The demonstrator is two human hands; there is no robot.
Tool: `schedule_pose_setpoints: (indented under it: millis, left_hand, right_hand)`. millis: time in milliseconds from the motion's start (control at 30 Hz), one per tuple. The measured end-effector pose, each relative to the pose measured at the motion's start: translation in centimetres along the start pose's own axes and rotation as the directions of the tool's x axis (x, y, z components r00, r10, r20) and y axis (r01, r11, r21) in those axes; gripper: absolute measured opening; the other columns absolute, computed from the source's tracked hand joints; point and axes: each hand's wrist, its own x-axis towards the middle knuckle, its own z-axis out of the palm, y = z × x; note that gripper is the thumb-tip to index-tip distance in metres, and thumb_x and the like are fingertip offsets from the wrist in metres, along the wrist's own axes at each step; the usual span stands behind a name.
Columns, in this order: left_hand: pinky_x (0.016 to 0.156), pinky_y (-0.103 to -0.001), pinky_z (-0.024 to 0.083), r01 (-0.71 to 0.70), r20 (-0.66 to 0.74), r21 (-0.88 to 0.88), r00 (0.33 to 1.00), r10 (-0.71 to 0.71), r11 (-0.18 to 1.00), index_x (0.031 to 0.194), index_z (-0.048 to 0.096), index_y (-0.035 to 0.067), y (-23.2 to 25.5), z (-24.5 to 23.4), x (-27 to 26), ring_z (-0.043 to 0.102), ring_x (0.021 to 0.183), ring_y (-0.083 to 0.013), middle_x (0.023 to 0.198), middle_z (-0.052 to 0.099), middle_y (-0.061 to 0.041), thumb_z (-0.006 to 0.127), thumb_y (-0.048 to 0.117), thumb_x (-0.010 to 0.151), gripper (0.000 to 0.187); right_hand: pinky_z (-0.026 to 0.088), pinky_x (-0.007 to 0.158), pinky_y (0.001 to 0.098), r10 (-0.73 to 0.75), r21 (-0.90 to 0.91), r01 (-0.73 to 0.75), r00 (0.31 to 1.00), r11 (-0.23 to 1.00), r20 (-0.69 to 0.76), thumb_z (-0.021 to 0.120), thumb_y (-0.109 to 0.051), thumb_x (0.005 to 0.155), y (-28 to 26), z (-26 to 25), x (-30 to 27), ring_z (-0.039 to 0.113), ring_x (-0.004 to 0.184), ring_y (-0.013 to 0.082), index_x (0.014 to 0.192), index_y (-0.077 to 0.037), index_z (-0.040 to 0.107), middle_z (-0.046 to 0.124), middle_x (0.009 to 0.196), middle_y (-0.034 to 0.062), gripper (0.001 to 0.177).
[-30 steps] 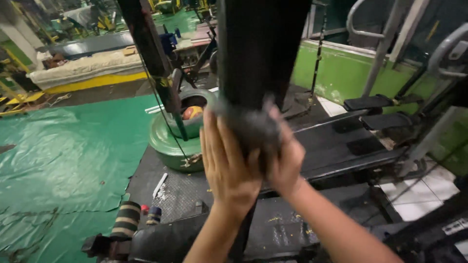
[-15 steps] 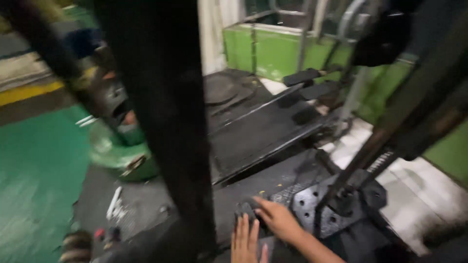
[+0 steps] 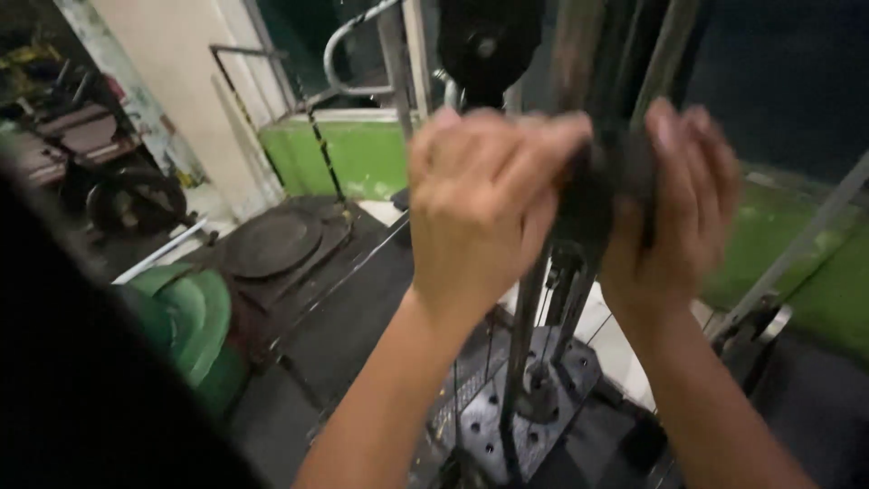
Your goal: Clean and wipe down various gym machines and exercise equipment with a cloth.
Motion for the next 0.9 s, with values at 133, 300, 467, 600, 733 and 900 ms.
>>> schedule_pose_setpoints:
  millis: [133, 300, 467, 600, 733, 900]
  left_hand:
    - [0.115, -0.043, 0.037, 0.094, -0.207, 0.130, 0.976, -0.066, 0.987, 0.132, 0.062, 0.018, -0.6, 5.1, -0.9, 0.058, 0.125, -0.0257, 0.130, 0.062, -0.003, 0.072, 0.015, 0.097, 0.036]
    - [0.117, -0.047, 0.044, 0.333, -0.175, -0.219, 0.912, -0.372, 0.917, 0.141, 0.053, 0.008, -2.4, 12.4, -15.2, 0.055, 0.134, -0.0353, 0.146, 0.053, -0.016, 0.056, 0.029, 0.111, 0.036]
    - [0.125, -0.051, 0.038, 0.327, -0.118, -0.343, 0.915, -0.386, 0.881, 0.157, 0.035, 0.001, -2.1, 12.2, -12.5, 0.050, 0.145, -0.0419, 0.158, 0.045, -0.025, 0.043, 0.042, 0.114, 0.060]
    - [0.124, -0.037, 0.035, 0.205, -0.173, -0.439, 0.936, -0.306, 0.875, 0.164, 0.026, 0.004, -3.6, 10.5, -2.2, 0.048, 0.146, -0.0295, 0.160, 0.042, -0.015, 0.040, 0.043, 0.122, 0.059]
    - [0.124, -0.033, 0.038, 0.077, -0.197, -0.623, 0.948, -0.251, 0.779, 0.164, 0.023, 0.007, -5.1, 10.3, 3.3, 0.049, 0.144, -0.0275, 0.160, 0.041, -0.012, 0.041, 0.041, 0.126, 0.054]
    - [0.123, -0.033, 0.042, 0.108, -0.107, -0.672, 0.965, -0.241, 0.732, 0.164, 0.017, 0.009, -3.7, 10.1, -1.8, 0.053, 0.141, -0.0291, 0.159, 0.044, -0.012, 0.044, 0.038, 0.124, 0.057]
  right_hand:
    - [0.028, 0.128, 0.0420, 0.084, 0.121, -0.082, 0.996, 0.989, -0.013, 0.054, -0.017, 0.117, 0.7, 4.1, -0.9, 0.038, 0.153, 0.0347, 0.159, -0.006, 0.039, 0.042, 0.163, 0.0156, 0.046]
    - [0.035, 0.125, 0.0448, 0.351, 0.458, -0.398, 0.917, 0.795, 0.188, 0.051, -0.019, 0.106, 0.5, 5.9, -15.4, 0.047, 0.142, 0.0329, 0.161, 0.002, 0.017, 0.042, 0.155, 0.0223, 0.068]
    - [0.034, 0.122, 0.0449, 0.368, 0.489, -0.456, 0.890, 0.744, 0.271, 0.050, -0.019, 0.105, 2.2, 5.6, -15.7, 0.046, 0.138, 0.0321, 0.160, 0.005, 0.018, 0.042, 0.152, 0.0211, 0.068]
    - [0.037, 0.115, 0.0364, 0.183, 0.335, -0.212, 0.976, 0.918, 0.116, 0.053, -0.024, 0.113, 2.5, 5.5, -1.6, 0.046, 0.128, 0.0235, 0.157, -0.008, 0.027, 0.043, 0.147, 0.0129, 0.053]
    - [0.041, 0.106, 0.0291, 0.105, 0.436, -0.131, 0.991, 0.890, 0.083, 0.056, -0.028, 0.123, 3.6, 6.4, 4.7, 0.048, 0.119, 0.0167, 0.155, -0.015, 0.029, 0.044, 0.136, 0.0055, 0.044]
    - [0.038, 0.116, 0.0365, 0.331, 0.568, -0.348, 0.934, 0.746, 0.137, 0.041, -0.029, 0.120, 3.6, 7.2, -3.0, 0.047, 0.129, 0.0218, 0.163, -0.007, 0.021, 0.043, 0.148, 0.0115, 0.051]
